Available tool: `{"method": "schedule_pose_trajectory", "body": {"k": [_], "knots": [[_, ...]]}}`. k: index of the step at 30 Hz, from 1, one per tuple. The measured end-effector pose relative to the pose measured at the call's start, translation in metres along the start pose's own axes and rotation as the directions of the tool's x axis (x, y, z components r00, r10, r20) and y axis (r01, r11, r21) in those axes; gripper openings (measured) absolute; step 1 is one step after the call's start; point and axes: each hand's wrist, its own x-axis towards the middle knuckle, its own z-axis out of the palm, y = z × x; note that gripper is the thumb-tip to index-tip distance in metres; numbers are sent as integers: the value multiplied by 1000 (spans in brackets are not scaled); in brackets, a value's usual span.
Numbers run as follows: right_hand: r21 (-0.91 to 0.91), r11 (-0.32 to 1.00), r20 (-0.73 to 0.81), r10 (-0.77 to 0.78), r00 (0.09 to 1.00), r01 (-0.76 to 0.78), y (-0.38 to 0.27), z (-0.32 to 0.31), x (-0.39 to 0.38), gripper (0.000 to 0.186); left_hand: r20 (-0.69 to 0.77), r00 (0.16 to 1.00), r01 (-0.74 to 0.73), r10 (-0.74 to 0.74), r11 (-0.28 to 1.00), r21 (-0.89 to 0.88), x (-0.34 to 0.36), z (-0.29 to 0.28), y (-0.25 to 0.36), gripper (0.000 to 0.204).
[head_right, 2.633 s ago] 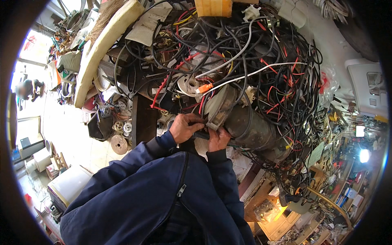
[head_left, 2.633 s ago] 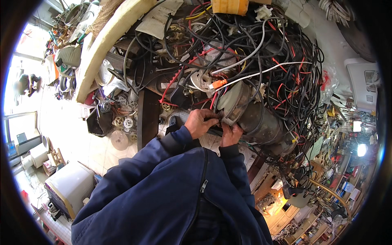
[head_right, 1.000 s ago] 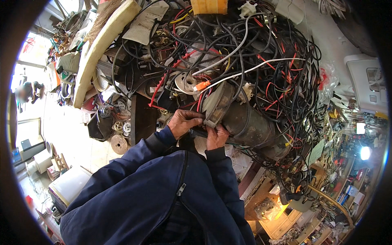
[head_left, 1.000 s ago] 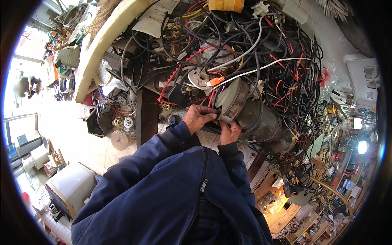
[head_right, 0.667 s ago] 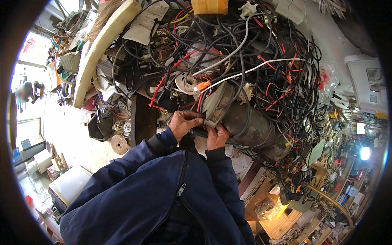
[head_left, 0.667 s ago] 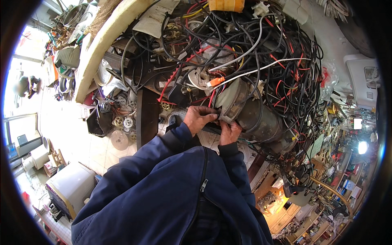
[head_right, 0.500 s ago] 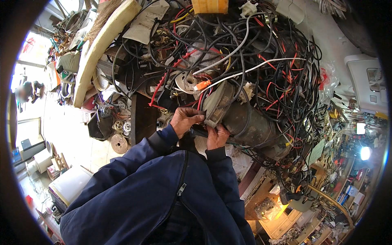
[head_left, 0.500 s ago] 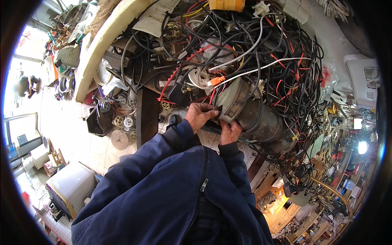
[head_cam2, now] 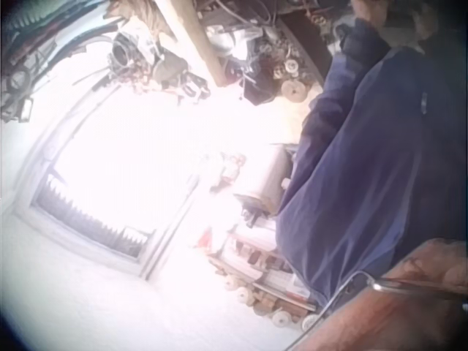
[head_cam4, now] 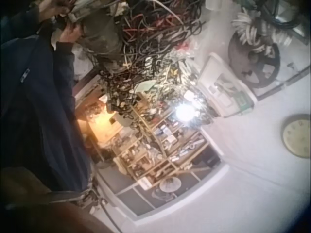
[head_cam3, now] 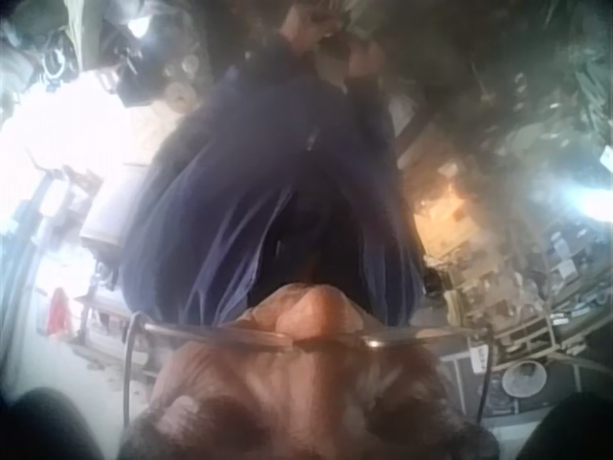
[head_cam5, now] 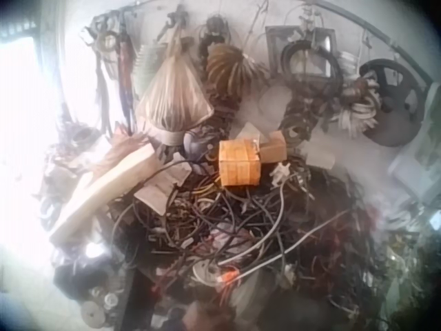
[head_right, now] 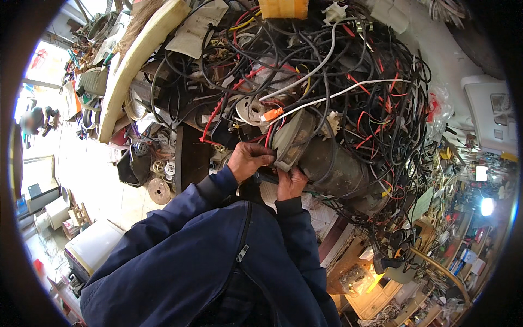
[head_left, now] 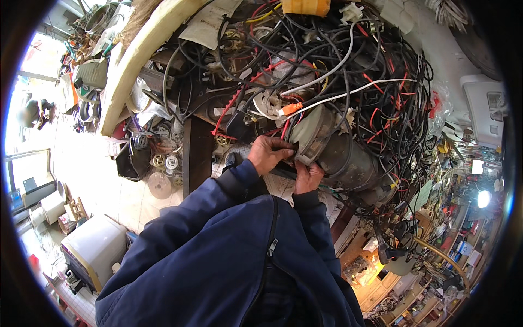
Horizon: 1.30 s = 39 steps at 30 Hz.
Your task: The person uses a red handheld tool to work on small electronic components on a cluttered workbench, then moves to a pile of wires and connectors to connect or test parts. They repeatedly handle wires and a cylindrical device, making adjustments with both hands.
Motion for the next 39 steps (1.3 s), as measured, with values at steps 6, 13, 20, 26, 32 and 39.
{"method": "schedule_pose_trajectory", "body": {"k": [6,13,20,26,32,39], "knots": [[20,1000,-2,22,1000,-22,0,0,1,18,34,999,15,-16,1000,22,-5,-1,8,15],[-3,1000,-8,14,1000,-14,3,-1,1,19,53,998,-46,43,998,52,2,-3,1,16],[-27,1000,-9,-8,1000,8,2,0,1,19,54,999,-10,7,998,60,3,-4,4,14],[50,999,-24,4,1000,-3,-11,7,0,18,45,999,29,-29,1000,0,5,-1,4,13],[73,997,-7,-8,1000,9,4,0,0,19,62,998,-2,1,1000,16,-6,0,22,12],[67,998,-4,17,1000,-17,6,0,0,18,22,1000,-4,5,999,-34,-3,2,7,13]]}}
